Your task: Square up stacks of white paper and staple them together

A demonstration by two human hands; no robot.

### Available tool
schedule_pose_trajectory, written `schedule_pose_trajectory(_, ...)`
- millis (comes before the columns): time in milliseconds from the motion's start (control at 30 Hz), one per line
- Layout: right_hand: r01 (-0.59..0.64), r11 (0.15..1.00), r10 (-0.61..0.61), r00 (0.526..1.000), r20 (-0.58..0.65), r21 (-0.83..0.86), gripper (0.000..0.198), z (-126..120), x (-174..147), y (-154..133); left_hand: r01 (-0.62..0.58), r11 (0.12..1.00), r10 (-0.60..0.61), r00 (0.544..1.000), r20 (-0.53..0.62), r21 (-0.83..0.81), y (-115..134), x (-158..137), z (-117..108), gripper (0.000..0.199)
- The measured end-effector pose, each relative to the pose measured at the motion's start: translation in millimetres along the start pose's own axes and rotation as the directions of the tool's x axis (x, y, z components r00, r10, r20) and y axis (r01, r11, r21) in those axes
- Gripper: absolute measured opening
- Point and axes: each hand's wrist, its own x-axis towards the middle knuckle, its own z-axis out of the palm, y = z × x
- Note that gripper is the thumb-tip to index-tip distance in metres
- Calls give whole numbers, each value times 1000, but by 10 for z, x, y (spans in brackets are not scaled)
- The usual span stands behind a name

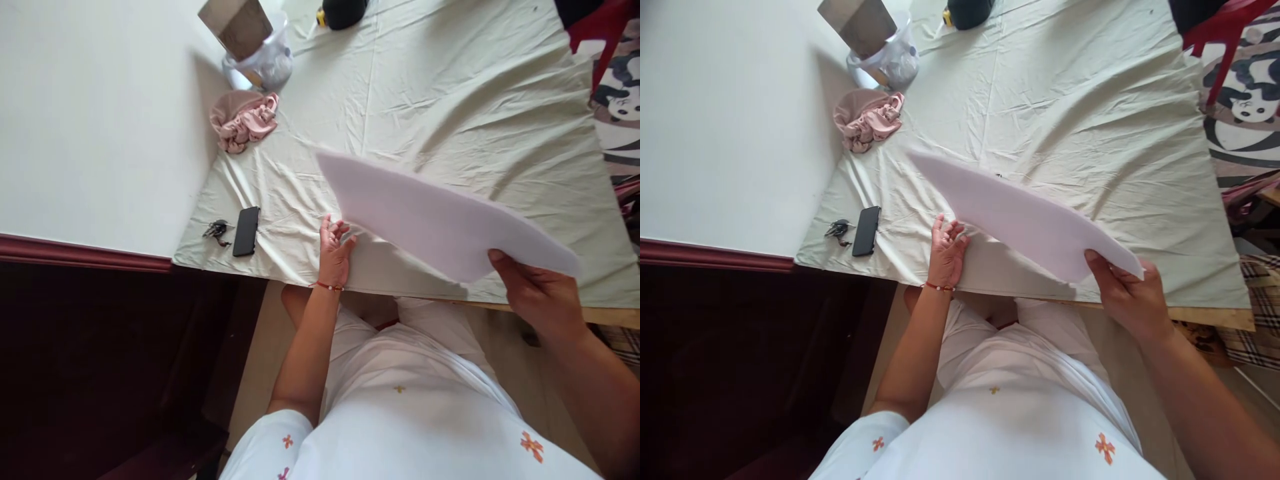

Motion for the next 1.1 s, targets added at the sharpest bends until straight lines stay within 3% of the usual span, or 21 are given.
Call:
schedule_pose_trajectory(67,40,998,-39,999,28,-39,25,-78,89,-6,-90,988,90,996,-1,128,88,51,-32,110)
schedule_pose_trajectory(133,75,993,-68,995,79,-87,22,-134,166,-12,-169,968,166,986,32,185,169,108,-68,107)
schedule_pose_trajectory(267,134,991,-127,978,167,-28,17,-117,307,41,-136,979,114,984,139,154,255,184,-125,51)
schedule_pose_trajectory(367,67,992,-88,976,197,110,22,15,387,90,-95,983,69,983,169,154,268,180,-122,34)
schedule_pose_trajectory(500,-33,973,-6,986,165,228,29,189,442,6,-138,980,110,976,189,145,340,139,-98,40)
schedule_pose_trajectory(667,83,956,-85,996,-5,282,36,193,527,-175,-249,960,221,954,201,127,476,158,-222,40)
schedule_pose_trajectory(733,72,963,-94,993,77,258,38,169,589,-171,-226,964,191,955,229,140,439,202,-314,51)
schedule_pose_trajectory(867,-29,989,-19,949,315,148,43,191,694,-82,-89,958,-2,948,318,271,222,275,-443,56)
schedule_pose_trajectory(1100,7,976,-75,950,304,218,35,239,700,-57,-93,924,-51,931,361,370,189,233,-429,55)
